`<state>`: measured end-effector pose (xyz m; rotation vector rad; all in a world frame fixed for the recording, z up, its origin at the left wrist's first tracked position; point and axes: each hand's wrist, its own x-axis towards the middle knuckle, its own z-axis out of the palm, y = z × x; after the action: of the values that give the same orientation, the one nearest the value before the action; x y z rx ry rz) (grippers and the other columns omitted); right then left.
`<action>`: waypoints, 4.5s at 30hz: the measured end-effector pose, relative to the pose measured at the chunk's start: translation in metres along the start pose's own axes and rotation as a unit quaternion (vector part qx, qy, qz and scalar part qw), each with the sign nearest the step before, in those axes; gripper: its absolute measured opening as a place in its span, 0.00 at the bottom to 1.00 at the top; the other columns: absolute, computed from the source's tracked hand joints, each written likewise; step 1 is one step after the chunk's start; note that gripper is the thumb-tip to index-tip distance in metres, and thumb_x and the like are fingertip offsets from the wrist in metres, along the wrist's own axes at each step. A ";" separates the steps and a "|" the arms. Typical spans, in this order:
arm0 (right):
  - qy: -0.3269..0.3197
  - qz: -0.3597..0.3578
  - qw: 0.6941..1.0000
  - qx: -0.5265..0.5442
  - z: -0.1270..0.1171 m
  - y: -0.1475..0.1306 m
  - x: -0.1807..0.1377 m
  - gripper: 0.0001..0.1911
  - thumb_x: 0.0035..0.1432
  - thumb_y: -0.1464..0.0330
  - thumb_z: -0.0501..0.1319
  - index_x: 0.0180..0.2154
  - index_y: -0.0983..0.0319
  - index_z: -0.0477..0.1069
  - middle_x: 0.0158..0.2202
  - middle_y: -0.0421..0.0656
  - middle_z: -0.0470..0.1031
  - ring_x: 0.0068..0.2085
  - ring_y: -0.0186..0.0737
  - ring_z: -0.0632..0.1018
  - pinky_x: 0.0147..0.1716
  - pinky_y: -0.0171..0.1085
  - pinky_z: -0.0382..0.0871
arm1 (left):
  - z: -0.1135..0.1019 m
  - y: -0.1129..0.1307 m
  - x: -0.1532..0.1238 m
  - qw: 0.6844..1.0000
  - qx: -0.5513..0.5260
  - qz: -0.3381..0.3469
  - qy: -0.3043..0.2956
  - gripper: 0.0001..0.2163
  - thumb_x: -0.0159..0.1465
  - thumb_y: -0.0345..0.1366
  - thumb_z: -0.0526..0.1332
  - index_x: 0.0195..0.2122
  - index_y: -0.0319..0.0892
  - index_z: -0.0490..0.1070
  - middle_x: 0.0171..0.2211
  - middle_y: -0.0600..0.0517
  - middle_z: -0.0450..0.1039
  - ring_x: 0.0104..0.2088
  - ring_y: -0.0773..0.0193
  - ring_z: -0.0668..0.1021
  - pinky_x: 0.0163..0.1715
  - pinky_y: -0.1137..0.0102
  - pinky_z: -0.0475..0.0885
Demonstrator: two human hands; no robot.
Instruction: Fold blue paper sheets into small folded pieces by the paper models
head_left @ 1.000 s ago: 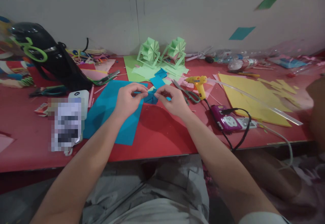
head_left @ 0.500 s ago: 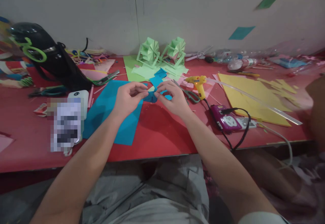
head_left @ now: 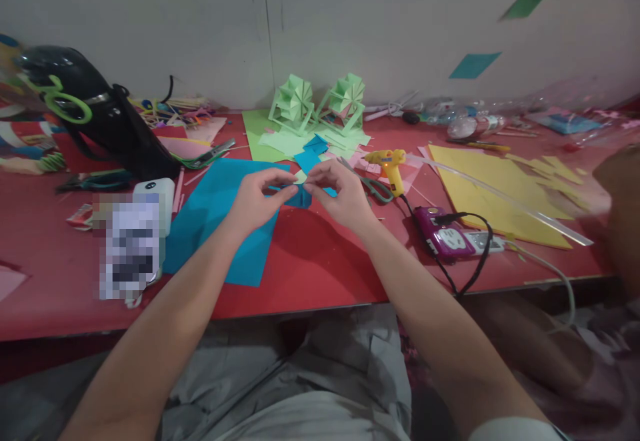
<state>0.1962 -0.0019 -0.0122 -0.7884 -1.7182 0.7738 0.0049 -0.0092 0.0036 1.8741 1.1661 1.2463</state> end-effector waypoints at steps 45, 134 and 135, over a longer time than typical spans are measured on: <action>-0.005 0.086 0.994 0.062 0.003 0.008 0.005 0.19 0.53 0.53 0.68 0.34 0.60 0.68 0.33 0.41 0.72 0.34 0.34 0.74 0.35 0.37 0.71 | 0.003 -0.008 0.000 0.999 -0.039 -0.001 0.022 0.14 0.60 0.35 0.66 0.48 0.45 0.75 0.42 0.48 0.77 0.36 0.62 0.81 0.30 0.71 0.79; 0.030 -0.062 0.994 -0.084 -0.003 -0.004 0.003 0.06 0.60 0.63 0.66 0.32 0.58 0.74 0.44 0.46 0.75 0.51 0.45 0.75 0.51 0.48 0.72 | -0.007 -0.006 0.002 0.985 0.088 0.141 0.037 0.03 0.62 0.33 0.65 0.31 0.44 0.75 0.39 0.49 0.79 0.42 0.59 0.79 0.42 0.64 0.77; 0.028 -0.064 0.994 -0.083 -0.003 -0.005 0.003 0.06 0.60 0.63 0.66 0.32 0.57 0.74 0.44 0.46 0.75 0.50 0.45 0.75 0.51 0.47 0.72 | -0.007 -0.006 0.002 0.984 0.097 0.142 0.036 0.03 0.62 0.32 0.64 0.31 0.44 0.75 0.39 0.49 0.79 0.42 0.59 0.79 0.43 0.63 0.76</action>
<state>0.1978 -0.0021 -0.0062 -0.7965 -1.7808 0.5219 -0.0034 -0.0051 0.0025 2.2189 1.1200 1.4038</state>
